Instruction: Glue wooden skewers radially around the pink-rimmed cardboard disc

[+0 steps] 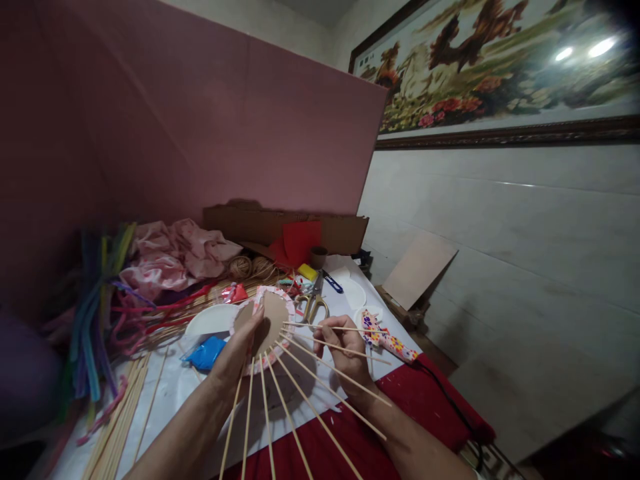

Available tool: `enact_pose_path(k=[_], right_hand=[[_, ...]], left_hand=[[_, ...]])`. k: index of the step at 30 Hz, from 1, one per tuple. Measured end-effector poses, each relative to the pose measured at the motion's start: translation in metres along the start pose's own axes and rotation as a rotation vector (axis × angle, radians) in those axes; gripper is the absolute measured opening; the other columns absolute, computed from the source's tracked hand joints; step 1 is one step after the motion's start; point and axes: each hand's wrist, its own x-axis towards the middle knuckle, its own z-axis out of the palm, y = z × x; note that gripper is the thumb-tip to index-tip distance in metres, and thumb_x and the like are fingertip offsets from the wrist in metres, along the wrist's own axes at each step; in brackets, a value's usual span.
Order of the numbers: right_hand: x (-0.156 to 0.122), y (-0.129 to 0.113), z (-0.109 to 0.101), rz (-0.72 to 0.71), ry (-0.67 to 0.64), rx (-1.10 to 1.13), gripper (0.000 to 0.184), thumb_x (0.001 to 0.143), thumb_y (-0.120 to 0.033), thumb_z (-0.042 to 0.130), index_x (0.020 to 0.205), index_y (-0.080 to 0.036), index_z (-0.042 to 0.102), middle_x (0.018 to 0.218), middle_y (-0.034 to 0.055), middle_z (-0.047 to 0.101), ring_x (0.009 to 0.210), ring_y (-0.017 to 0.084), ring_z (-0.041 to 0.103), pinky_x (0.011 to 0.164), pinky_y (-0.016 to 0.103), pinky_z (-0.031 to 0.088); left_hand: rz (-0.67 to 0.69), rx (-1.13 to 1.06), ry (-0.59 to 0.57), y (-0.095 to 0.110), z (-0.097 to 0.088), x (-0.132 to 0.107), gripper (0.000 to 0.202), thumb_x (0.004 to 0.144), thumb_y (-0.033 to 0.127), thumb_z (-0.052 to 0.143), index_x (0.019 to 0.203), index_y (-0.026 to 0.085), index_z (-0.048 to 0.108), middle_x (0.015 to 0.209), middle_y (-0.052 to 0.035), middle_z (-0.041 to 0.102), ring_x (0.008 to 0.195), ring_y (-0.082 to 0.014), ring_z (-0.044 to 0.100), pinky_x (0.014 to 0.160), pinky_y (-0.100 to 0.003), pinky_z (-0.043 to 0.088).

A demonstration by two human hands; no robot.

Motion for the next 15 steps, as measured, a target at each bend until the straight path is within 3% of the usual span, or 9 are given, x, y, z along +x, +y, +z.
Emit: enact_pose_path(k=[15], right_hand=[[0.0004,-0.0001,-0.0002,0.008,0.006,-0.011,0.010,0.078,-0.026,0.049,0.080,-0.018,0.044,0.066,-0.0011,0.054,0.050,0.009,0.052,0.044,0.022,0.040]], left_hand=[[-0.031,-0.011,0.034,0.0022,0.0017,-0.0021,0.035,0.074,0.028,0.051,0.107,0.018,0.054,0.079,-0.0071,0.067,0.057,-0.0164,0.063,0.057,-0.027,0.051]])
